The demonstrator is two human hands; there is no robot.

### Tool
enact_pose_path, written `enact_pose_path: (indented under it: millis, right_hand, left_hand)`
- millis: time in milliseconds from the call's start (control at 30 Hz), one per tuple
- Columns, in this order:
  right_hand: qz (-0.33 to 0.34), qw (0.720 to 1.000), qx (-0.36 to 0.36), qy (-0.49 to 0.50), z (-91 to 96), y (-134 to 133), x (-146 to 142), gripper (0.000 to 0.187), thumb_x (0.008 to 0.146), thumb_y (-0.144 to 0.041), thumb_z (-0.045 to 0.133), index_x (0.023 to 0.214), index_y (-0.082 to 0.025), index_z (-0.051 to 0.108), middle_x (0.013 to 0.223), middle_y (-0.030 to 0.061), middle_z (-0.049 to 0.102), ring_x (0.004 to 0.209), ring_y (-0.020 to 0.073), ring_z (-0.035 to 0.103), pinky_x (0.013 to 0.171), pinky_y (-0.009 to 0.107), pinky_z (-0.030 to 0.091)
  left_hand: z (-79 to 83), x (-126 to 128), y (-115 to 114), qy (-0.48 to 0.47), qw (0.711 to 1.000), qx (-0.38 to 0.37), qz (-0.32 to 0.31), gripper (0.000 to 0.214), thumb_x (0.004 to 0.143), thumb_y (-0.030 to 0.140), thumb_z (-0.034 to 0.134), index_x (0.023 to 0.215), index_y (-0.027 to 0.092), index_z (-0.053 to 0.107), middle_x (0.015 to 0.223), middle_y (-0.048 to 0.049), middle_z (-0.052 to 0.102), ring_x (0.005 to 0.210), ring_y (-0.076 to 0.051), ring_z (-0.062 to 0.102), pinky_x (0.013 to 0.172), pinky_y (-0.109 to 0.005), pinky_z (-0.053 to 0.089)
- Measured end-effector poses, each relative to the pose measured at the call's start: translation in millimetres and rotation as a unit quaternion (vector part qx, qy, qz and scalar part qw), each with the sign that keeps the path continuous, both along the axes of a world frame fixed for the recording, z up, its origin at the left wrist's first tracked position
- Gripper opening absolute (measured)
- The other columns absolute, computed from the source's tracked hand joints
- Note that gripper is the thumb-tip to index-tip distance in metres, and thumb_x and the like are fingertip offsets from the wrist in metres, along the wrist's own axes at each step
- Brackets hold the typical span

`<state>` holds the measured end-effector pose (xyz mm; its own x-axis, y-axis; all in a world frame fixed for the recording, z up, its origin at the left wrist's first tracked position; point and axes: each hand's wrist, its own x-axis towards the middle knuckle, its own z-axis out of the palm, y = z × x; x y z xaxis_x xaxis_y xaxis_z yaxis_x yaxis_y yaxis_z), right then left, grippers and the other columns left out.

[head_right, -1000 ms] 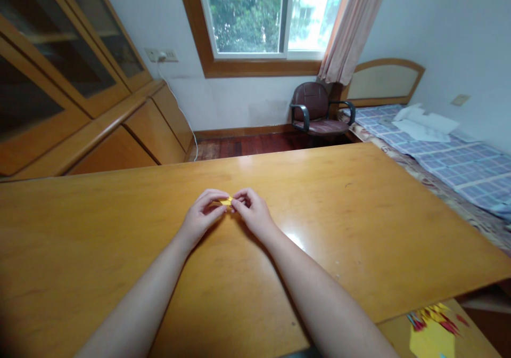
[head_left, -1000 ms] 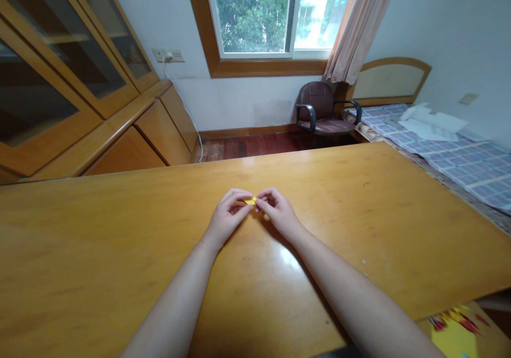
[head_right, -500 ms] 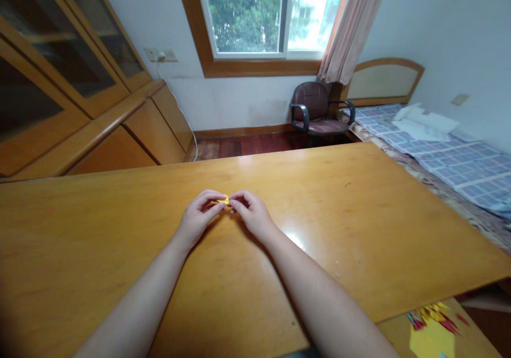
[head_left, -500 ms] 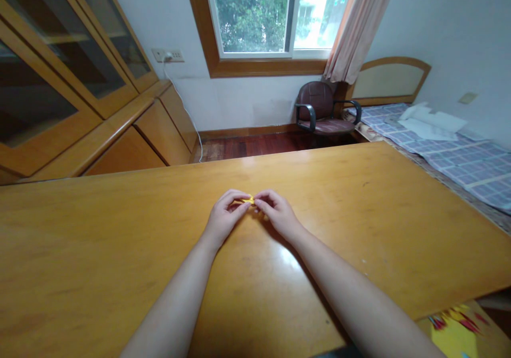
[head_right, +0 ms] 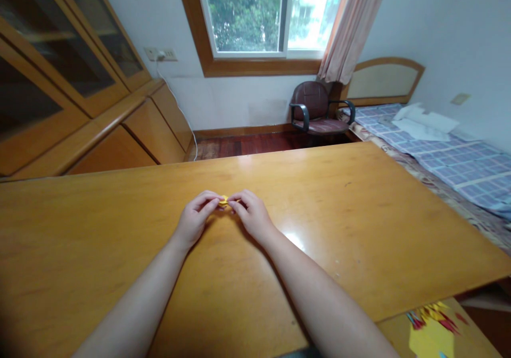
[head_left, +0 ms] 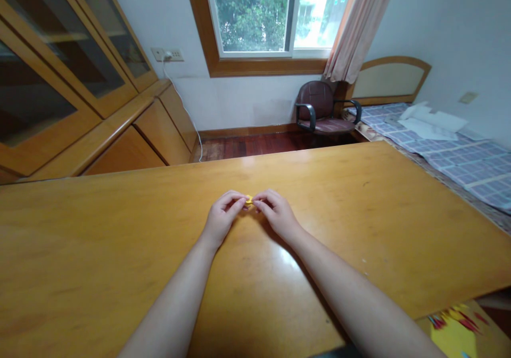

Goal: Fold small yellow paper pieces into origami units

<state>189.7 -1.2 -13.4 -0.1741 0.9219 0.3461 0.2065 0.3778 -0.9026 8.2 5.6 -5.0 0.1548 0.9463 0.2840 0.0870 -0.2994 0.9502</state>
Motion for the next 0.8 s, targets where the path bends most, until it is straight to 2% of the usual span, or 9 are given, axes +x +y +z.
enact_pose_path:
  millis: [200,433,633,800]
  right_hand:
    - [-0.003,0.999,0.028,-0.022,1.6,-2.0,-0.4,0.009,0.091,-0.019,0.06,0.089,-0.02,0.069,0.081,0.0013,0.063,0.076,0.0144,0.059,0.073,0.027,0.046]
    - [-0.01,0.999,0.03,-0.016,2.5,-2.2,0.3,0.008,0.09,-0.022,0.063,0.087,-0.02,0.069,0.079,0.0007,0.062,0.073,0.0138,0.058,0.07,0.026,0.046]
    - [0.001,0.999,0.031,0.01,0.4,-0.5,0.4,0.008,0.089,-0.025,0.066,0.086,-0.021,0.072,0.085,0.0029,0.064,0.081,0.0156,0.061,0.073,0.028,0.049]
    - [0.003,1.0,0.017,0.018,0.6,0.3,0.2,0.009,0.089,-0.024,0.066,0.085,-0.02,0.072,0.083,0.0021,0.062,0.077,0.0145,0.06,0.072,0.028,0.049]
  left_hand:
    - [-1.7,0.3,-0.9,-0.029,0.999,-0.046,0.004,0.014,0.081,0.032,0.071,0.083,0.018,0.072,0.081,-0.0022,0.068,0.074,-0.015,0.065,0.073,-0.026,0.052]
    - [-0.1,2.5,-1.8,-0.028,0.999,-0.032,0.002,0.014,0.075,0.028,0.078,0.083,0.018,0.072,0.086,-0.0042,0.069,0.083,-0.017,0.066,0.078,-0.029,0.053]
    - [-0.5,3.3,-1.5,-0.036,0.999,-0.032,-0.001,0.015,0.075,0.03,0.078,0.081,0.018,0.072,0.086,-0.0038,0.069,0.081,-0.017,0.066,0.078,-0.03,0.055]
    - [-2.4,2.0,-0.9,-0.029,0.999,-0.025,-0.001,0.015,0.075,0.03,0.078,0.082,0.018,0.072,0.087,-0.0041,0.07,0.083,-0.017,0.067,0.079,-0.029,0.055]
